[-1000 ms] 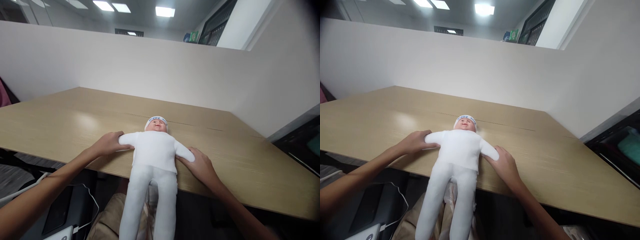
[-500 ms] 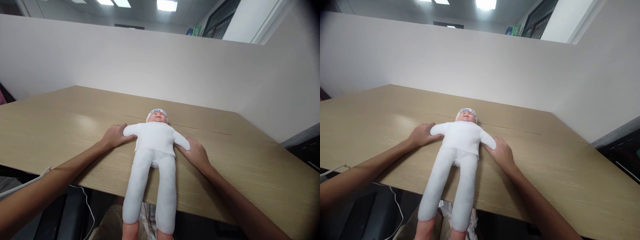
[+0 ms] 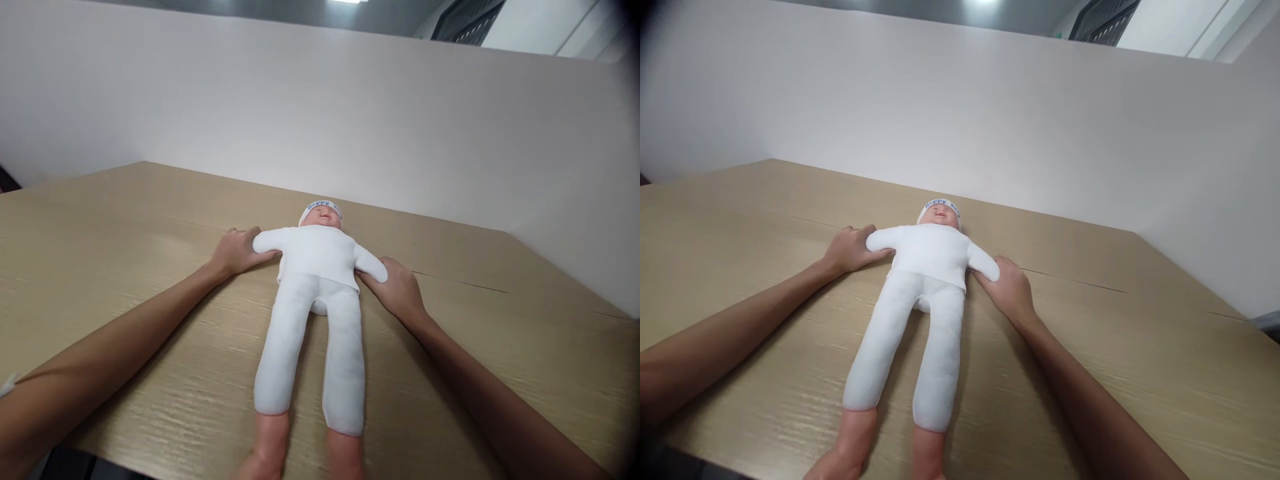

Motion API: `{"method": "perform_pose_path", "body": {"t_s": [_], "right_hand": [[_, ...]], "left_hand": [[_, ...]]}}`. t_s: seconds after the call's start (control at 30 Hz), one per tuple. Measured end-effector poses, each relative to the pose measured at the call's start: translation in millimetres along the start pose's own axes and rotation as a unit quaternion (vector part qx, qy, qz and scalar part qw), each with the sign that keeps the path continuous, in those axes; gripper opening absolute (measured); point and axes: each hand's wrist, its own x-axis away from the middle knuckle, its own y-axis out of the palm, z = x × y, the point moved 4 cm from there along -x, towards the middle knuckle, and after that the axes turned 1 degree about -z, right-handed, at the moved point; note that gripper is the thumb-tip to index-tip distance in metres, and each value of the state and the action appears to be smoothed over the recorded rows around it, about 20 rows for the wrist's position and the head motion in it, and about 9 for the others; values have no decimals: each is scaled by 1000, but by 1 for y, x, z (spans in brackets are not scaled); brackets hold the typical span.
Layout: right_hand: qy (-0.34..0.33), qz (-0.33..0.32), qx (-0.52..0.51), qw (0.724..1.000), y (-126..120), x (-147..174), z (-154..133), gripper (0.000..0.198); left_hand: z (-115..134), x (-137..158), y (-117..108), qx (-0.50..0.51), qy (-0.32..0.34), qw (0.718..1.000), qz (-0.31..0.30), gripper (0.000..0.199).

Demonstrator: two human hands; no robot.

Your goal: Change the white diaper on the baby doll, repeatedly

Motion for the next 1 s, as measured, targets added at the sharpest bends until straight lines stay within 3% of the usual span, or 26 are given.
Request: {"method": "perform_pose_path", "body": {"t_s": [0.23,0.37,0.87,1.0], "right_hand": [[-14,27,18,999,21,-50,3,48],[-9,20,29,999,26,-64,4,49],[-30,-8,-21,999,16,-41,3,43],[-46,-5,12,999,16,-37,4,41]], "left_hand": [[-18,-48,23,-19,9,999,29,90],[-23,-62,30,-19,14,999,27,93],[-21,-37,13,-2,64,998,-9,78],[-18,-32,9,3,95,995,20,73]]}}
